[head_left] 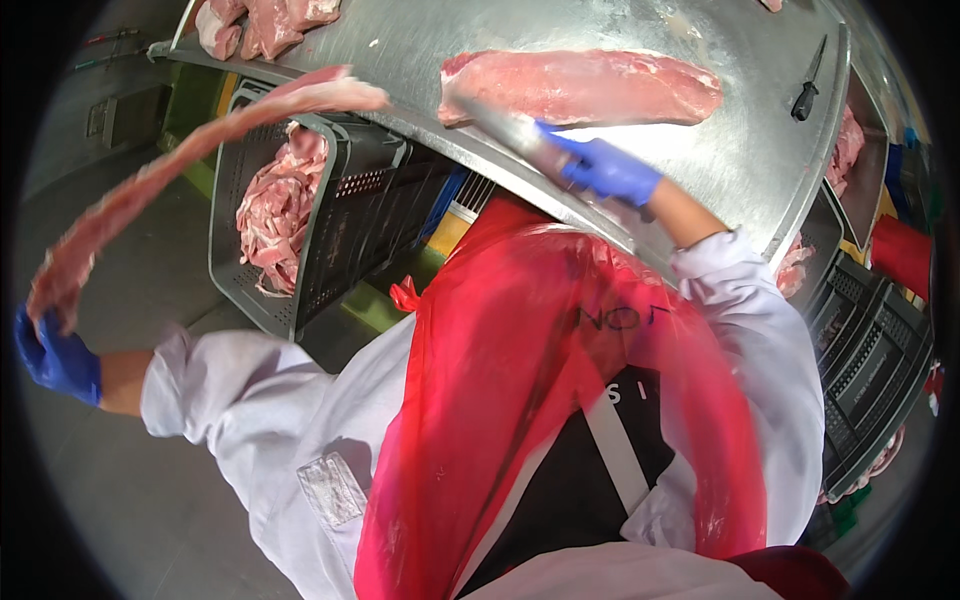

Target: The person uses a knife to trim fat and separate lean meat from large cuts of pork on a stainless steel table. The person repeatedly slices the meat, removes fat layers, and places the trimmed pieces into a nearby basket.

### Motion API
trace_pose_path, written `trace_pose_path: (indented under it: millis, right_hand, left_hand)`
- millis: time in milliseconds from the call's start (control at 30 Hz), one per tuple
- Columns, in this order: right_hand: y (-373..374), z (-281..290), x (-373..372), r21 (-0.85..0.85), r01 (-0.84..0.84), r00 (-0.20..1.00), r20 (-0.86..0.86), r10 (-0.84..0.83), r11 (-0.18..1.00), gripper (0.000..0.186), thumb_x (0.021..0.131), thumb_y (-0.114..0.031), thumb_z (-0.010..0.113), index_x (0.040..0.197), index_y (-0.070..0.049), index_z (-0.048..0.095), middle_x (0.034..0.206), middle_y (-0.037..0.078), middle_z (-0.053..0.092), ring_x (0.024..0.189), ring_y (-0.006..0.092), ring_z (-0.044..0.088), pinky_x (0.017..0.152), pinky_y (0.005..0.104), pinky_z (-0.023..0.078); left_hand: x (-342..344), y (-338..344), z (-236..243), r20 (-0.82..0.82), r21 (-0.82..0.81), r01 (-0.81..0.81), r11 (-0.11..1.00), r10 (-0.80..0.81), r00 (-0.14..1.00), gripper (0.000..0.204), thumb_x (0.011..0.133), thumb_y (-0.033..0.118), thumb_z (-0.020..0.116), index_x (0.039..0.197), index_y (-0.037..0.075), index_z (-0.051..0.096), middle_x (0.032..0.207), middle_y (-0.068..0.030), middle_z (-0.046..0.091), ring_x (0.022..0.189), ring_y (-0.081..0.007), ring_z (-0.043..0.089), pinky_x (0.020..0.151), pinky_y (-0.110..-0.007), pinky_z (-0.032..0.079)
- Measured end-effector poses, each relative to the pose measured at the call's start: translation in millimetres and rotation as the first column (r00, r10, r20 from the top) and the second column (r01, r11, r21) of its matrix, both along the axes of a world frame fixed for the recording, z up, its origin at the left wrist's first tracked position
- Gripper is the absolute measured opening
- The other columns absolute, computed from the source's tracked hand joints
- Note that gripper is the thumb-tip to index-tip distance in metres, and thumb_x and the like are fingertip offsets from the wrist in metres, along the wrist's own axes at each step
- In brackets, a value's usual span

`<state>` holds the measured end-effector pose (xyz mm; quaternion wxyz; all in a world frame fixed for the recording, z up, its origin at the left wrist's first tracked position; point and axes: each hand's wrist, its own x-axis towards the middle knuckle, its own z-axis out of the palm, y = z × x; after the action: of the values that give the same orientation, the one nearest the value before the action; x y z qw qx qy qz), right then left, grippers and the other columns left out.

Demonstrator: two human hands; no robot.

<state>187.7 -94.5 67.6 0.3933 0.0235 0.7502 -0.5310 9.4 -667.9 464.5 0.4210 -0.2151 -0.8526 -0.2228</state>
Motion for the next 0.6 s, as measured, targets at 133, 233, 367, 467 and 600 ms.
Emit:
trace_pose_path:
  millis: [133,233,367,467,600]
  right_hand:
    - [96.6,-36.6,-22.1,0.094,0.428,0.871,-0.309,-0.382,0.899,0.074,0.094,-0.018,0.059,0.158,-0.037,0.028,0.111,0.018,0.071,0.073,0.0147,0.065,0.069,0.0318,0.056]
    - [137.7,-36.3,-46.2,0.194,0.524,0.79,-0.475,-0.388,0.829,0.074,0.094,-0.021,0.058,0.159,-0.034,0.026,0.103,0.02,0.07,0.077,0.0207,0.065,0.076,0.0373,0.055]
    - [144.1,-40.4,-76.5,0.259,0.511,0.762,-0.577,-0.293,0.819,0.081,0.087,-0.021,0.06,0.161,-0.025,0.026,0.103,0.017,0.066,0.084,0.0241,0.061,0.084,0.0395,0.052]
    - [146.0,-71.5,-93.7,0.32,0.565,0.606,-0.786,-0.119,0.761,0.076,0.092,-0.022,0.057,0.161,-0.024,0.026,0.095,0.017,0.069,0.082,0.0308,0.066,0.081,0.0426,0.052]
    - [168.3,-94.4,-69.1,0.326,0.584,0.685,-0.689,-0.237,0.743,0.069,0.098,-0.021,0.055,0.158,-0.037,0.026,0.113,0.026,0.07,0.091,0.0349,0.071,0.087,0.0436,0.054]
  left_hand:
    - [69.1,-86.0,-32.5,0.187,0.13,-0.338,0.932,0.312,0.932,0.024,0.086,0.003,0.059,0.107,-0.003,0.068,0.095,-0.005,0.064,0.086,-0.0148,0.059,0.078,-0.028,0.051]
    - [88.2,-139.3,-88.7,0.368,0.156,-0.4,0.903,0.322,0.872,0.022,0.085,0.006,0.06,0.104,-0.002,0.067,0.09,-0.0019,0.061,0.08,-0.0136,0.055,0.069,-0.027,0.046]
    - [104.0,-200.6,-193.7,0.582,-0.047,-0.475,0.879,0.411,0.702,0.019,0.087,0.008,0.06,0.103,0.0,0.065,0.087,-0.0022,0.06,0.078,-0.0138,0.055,0.07,-0.028,0.047]
    - [103.4,-192.7,-279.1,0.528,-0.484,-0.449,0.751,0.66,0.534,0.036,0.083,0.019,0.069,0.11,-0.005,0.064,0.095,-0.0174,0.068,0.087,-0.0278,0.065,0.081,-0.037,0.052]
    - [78.0,76.3,-352.7,0.599,-0.404,-0.044,0.914,0.3,0.743,0.032,0.082,0.02,0.075,0.105,-0.002,0.066,0.101,-0.0173,0.067,0.094,-0.0281,0.065,0.085,-0.036,0.052]
